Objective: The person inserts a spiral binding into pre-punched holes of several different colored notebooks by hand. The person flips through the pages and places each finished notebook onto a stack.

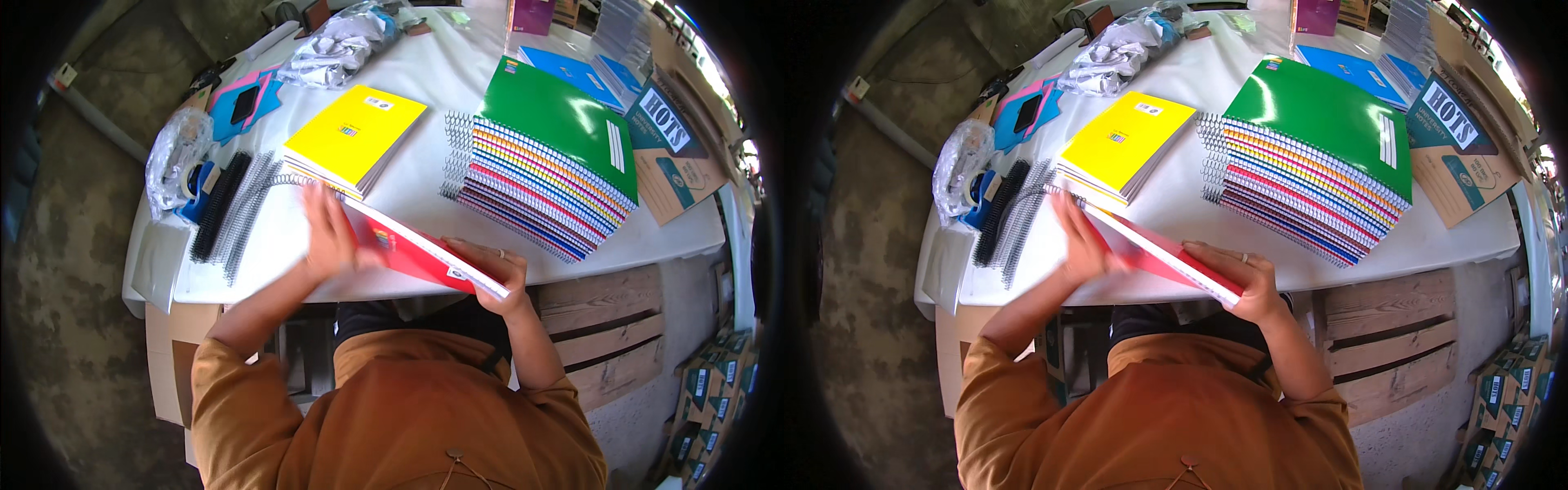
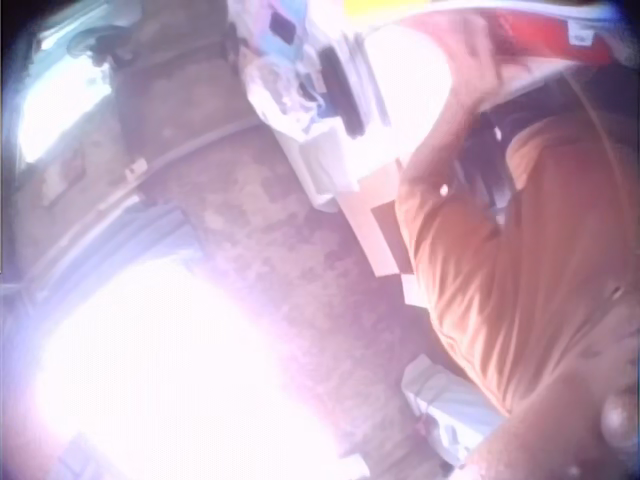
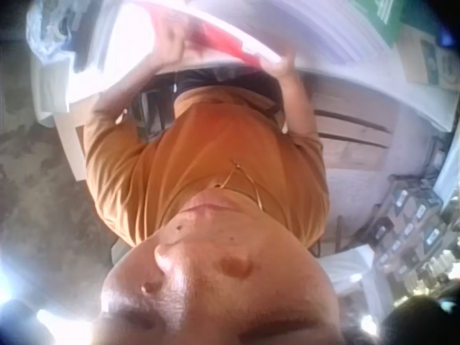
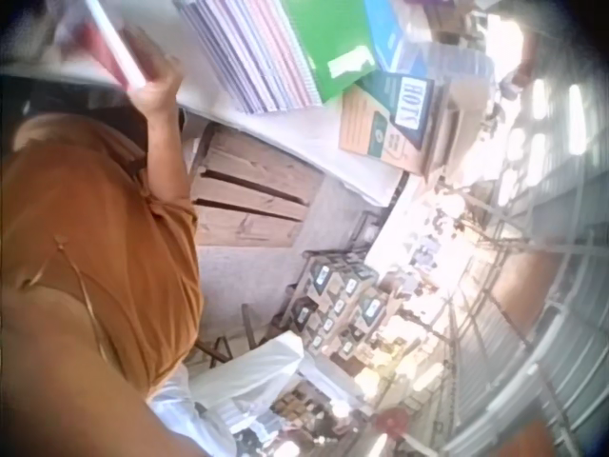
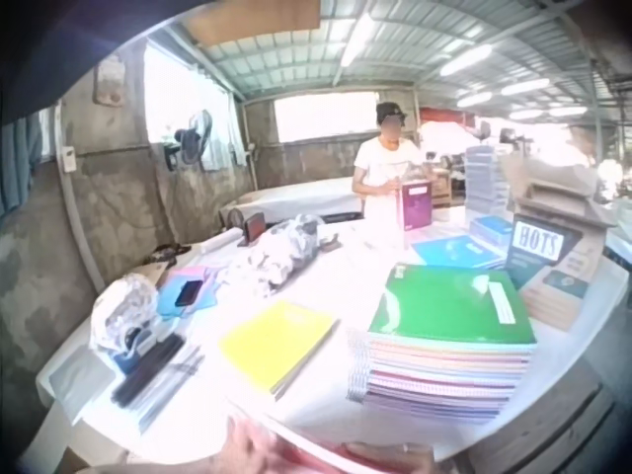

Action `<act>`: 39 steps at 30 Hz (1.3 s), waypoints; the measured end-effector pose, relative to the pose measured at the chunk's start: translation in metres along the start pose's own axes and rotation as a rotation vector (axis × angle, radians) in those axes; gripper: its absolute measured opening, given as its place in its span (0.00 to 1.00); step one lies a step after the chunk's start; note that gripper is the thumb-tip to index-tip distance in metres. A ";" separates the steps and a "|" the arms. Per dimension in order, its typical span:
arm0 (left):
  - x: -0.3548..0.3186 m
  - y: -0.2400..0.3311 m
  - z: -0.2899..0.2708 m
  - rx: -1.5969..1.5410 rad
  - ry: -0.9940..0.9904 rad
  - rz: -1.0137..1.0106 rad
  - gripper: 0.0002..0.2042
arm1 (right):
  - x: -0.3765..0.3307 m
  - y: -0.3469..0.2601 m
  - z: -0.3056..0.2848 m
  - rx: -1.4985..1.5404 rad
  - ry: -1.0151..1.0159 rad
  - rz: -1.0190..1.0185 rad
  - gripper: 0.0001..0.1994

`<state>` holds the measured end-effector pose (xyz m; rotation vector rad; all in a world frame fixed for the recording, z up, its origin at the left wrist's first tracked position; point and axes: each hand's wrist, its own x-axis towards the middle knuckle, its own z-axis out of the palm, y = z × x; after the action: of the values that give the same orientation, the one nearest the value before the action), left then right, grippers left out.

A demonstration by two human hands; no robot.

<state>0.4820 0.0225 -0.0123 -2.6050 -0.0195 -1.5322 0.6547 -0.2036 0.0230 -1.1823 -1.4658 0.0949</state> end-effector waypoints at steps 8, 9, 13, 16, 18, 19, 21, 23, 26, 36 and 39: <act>-0.008 0.000 -0.014 0.005 -0.065 -0.102 0.56 | -0.002 -0.007 0.008 -0.103 -0.051 -0.133 0.19; -0.019 0.008 -0.015 -0.046 -0.116 -0.090 0.55 | -0.004 -0.003 0.007 -0.102 -0.053 -0.146 0.19; 0.039 0.010 -0.050 0.003 -0.138 0.396 0.51 | -0.002 -0.003 0.005 -0.049 -0.005 -0.138 0.20; 0.055 -0.009 -0.032 0.067 0.158 -0.020 0.55 | -0.003 -0.003 0.011 -0.088 -0.026 -0.170 0.18; 0.027 0.005 -0.021 0.009 0.066 -0.028 0.59 | -0.001 -0.006 0.011 -0.135 -0.002 -0.129 0.18; 0.015 0.022 -0.021 0.006 -0.059 0.099 0.60 | -0.002 0.000 0.008 -0.087 0.018 -0.117 0.18; 0.030 0.025 -0.032 0.063 -0.019 0.313 0.60 | -0.003 0.004 0.007 -0.027 0.024 -0.179 0.19; 0.060 -0.002 -0.035 0.170 0.291 0.346 0.59 | -0.005 -0.007 0.012 -0.028 -0.029 -0.110 0.19; 0.054 0.015 -0.014 -0.085 0.368 -0.105 0.57 | -0.002 -0.006 0.013 -0.119 -0.041 -0.204 0.20; 0.033 0.064 -0.004 -0.163 -0.004 0.047 0.51 | -0.003 0.003 0.019 0.046 0.046 -0.082 0.14; 0.071 0.054 -0.015 -0.033 0.055 0.026 0.37 | -0.008 0.007 0.017 0.129 0.035 0.084 0.12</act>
<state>0.5074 -0.0367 0.0518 -2.5757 0.0450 -1.6084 0.6439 -0.1971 0.0080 -1.1342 -1.3594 0.2225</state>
